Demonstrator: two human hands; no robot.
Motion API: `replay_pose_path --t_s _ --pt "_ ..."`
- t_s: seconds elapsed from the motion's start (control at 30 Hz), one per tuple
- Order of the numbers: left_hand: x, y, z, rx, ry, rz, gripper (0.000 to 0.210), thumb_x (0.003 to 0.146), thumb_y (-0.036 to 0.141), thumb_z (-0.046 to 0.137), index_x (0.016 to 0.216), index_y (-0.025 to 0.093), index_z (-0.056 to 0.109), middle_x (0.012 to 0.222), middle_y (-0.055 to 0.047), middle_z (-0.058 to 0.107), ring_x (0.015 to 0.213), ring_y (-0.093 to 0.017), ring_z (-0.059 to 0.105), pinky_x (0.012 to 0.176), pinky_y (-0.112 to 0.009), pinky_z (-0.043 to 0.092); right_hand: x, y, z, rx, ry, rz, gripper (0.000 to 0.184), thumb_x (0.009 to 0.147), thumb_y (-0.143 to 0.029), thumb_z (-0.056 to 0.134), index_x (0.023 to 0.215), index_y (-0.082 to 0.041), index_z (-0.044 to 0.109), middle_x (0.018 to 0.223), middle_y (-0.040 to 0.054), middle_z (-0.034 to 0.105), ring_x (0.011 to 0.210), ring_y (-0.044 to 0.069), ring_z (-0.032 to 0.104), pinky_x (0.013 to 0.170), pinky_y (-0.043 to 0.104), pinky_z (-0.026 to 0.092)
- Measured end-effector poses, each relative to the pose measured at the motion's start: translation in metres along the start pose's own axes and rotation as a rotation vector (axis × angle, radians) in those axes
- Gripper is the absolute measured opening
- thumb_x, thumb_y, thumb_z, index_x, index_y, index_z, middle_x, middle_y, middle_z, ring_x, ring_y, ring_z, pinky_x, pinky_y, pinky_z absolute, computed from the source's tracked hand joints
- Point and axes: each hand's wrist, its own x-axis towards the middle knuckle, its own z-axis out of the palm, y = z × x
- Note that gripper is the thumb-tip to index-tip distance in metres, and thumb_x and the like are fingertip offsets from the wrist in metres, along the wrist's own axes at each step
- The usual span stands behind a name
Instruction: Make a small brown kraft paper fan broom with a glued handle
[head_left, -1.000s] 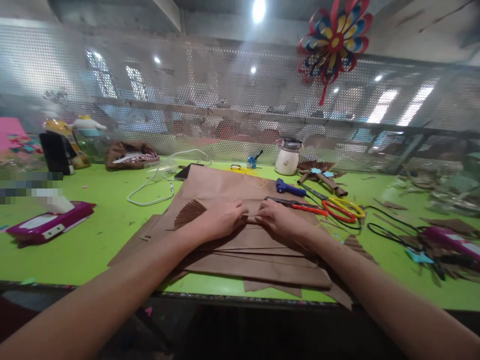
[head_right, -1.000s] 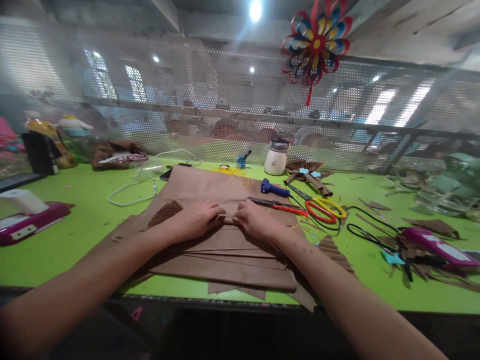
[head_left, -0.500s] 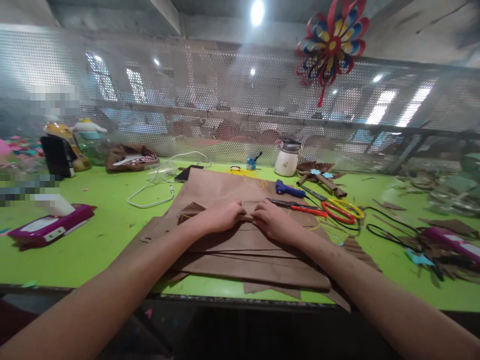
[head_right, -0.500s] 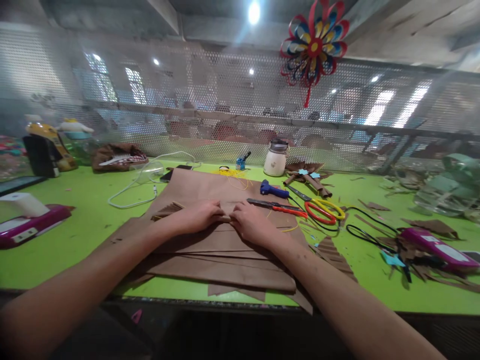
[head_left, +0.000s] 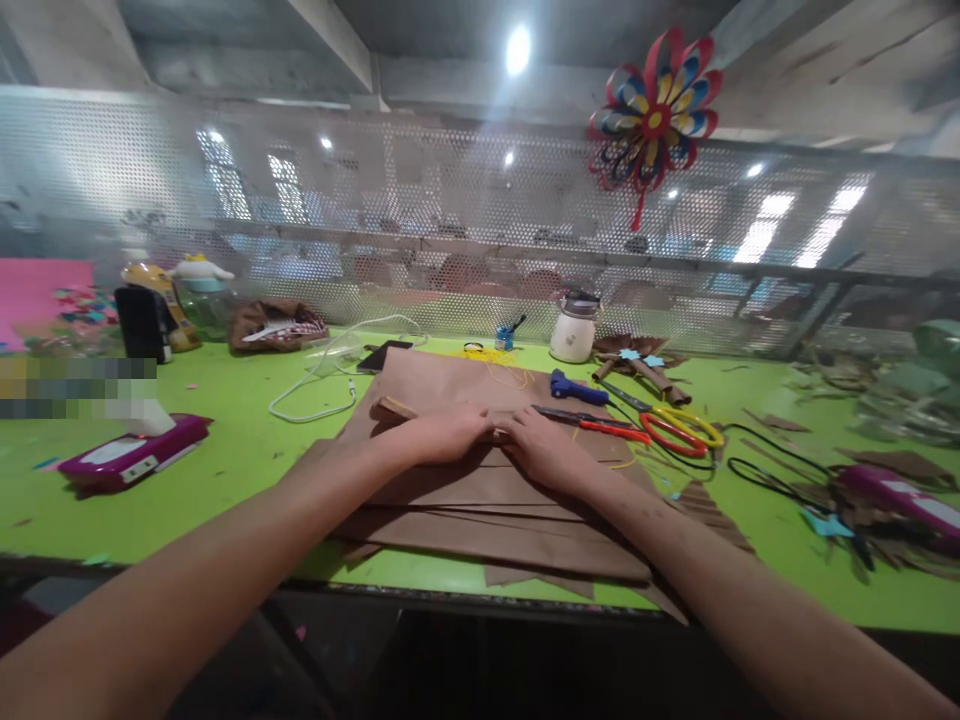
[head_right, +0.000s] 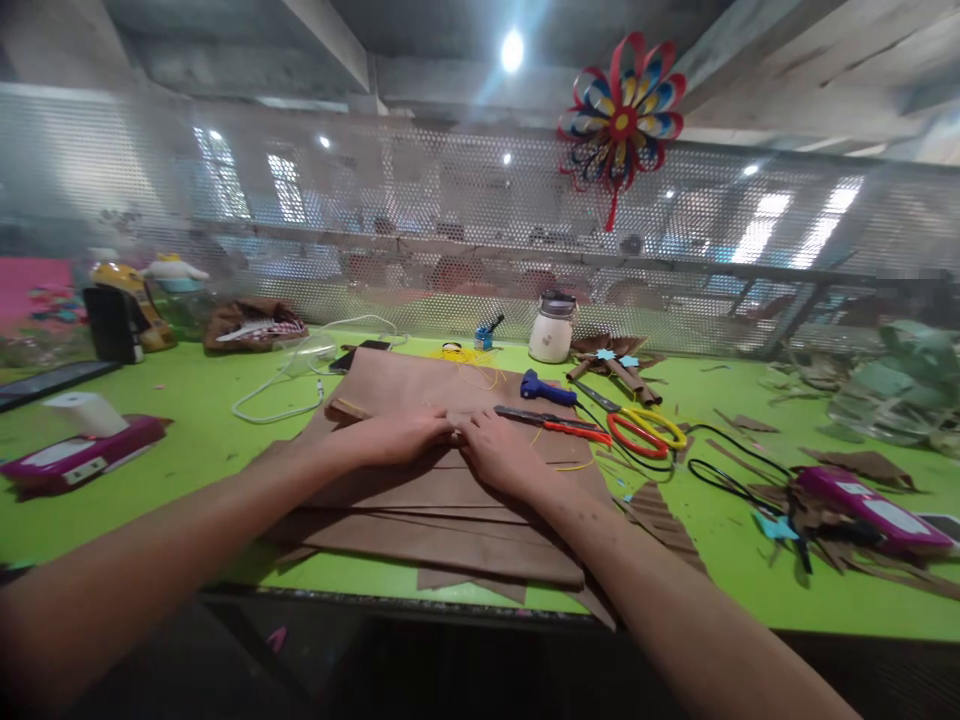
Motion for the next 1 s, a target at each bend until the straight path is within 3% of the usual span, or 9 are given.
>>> replay_pose_path --t_s 0.13,0.27,0.37,0.53,0.7,0.77,0.87,1.0 --pt "0.011 -0.008 -0.006 0.005 -0.103 -0.017 0.024 0.085 0.015 0.043 0.093 0.015 0.065 0.087 -0.009 0.064 0.072 -0.017 0.057 0.065 -0.025 0.041 -0.001 0.004 0.001 0.056 0.002 0.031 0.02 0.09 -0.021 0.046 0.105 -0.014 0.059 0.1 0.0106 0.058 0.099 0.02 0.049 0.086 0.032 0.039" --pt "0.02 -0.005 -0.022 0.031 -0.151 0.002 0.025 0.082 0.011 0.045 0.092 0.015 0.067 0.087 -0.008 0.066 0.072 -0.017 0.058 0.063 -0.025 0.04 -0.004 0.008 -0.002 0.148 0.032 0.061 0.02 0.09 -0.02 0.046 0.102 -0.013 0.06 0.096 0.0102 0.059 0.088 0.018 0.052 0.078 0.029 0.041" --pt "0.022 0.003 -0.043 0.044 -0.128 0.049 0.022 0.08 0.012 0.048 0.089 0.015 0.067 0.084 -0.009 0.067 0.073 -0.018 0.058 0.064 -0.026 0.04 -0.003 0.007 -0.008 0.269 0.114 0.071 0.018 0.088 -0.021 0.048 0.099 -0.013 0.061 0.093 0.0092 0.06 0.08 0.017 0.053 0.073 0.029 0.041" --pt "0.018 0.015 -0.071 -0.002 0.015 0.043 0.02 0.079 0.014 0.052 0.09 0.017 0.068 0.089 -0.009 0.068 0.079 -0.019 0.059 0.072 -0.028 0.04 -0.001 0.002 -0.028 0.552 0.219 0.088 0.023 0.088 -0.024 0.046 0.096 -0.014 0.065 0.086 0.0054 0.065 0.077 0.016 0.055 0.069 0.027 0.042" --pt "0.013 0.02 -0.077 -0.118 -0.028 0.037 0.019 0.079 0.016 0.053 0.089 0.02 0.069 0.082 -0.005 0.069 0.073 -0.016 0.058 0.07 -0.026 0.04 -0.009 0.001 -0.044 0.758 0.039 0.12 0.039 0.09 -0.041 0.042 0.109 -0.015 0.064 0.072 0.0018 0.063 0.055 0.011 0.048 0.051 0.022 0.037" --pt "0.012 0.021 -0.074 -0.123 -0.083 0.009 0.021 0.08 0.016 0.05 0.086 0.019 0.07 0.077 -0.004 0.069 0.065 -0.014 0.056 0.063 -0.024 0.038 -0.011 0.001 -0.047 0.728 0.01 0.095 0.038 0.09 -0.039 0.044 0.112 -0.016 0.063 0.082 0.0041 0.066 0.06 0.012 0.052 0.054 0.023 0.04" --pt "0.011 0.019 -0.069 -0.151 -0.132 -0.024 0.023 0.081 0.016 0.047 0.084 0.018 0.069 0.075 -0.003 0.068 0.06 -0.012 0.053 0.056 -0.023 0.035 -0.013 -0.003 -0.049 0.543 0.064 0.019 0.03 0.086 -0.027 0.051 0.113 -0.018 0.063 0.097 0.0064 0.068 0.08 0.017 0.059 0.07 0.028 0.044" --pt "0.012 0.013 -0.065 -0.356 -0.202 -0.06 0.023 0.084 0.022 0.046 0.08 0.018 0.069 0.063 0.0 0.064 0.054 -0.011 0.051 0.051 -0.02 0.034 -0.016 -0.011 -0.053 0.351 0.113 -0.027 0.028 0.087 -0.02 0.05 0.112 -0.02 0.061 0.102 0.0078 0.067 0.091 0.019 0.059 0.079 0.03 0.044"
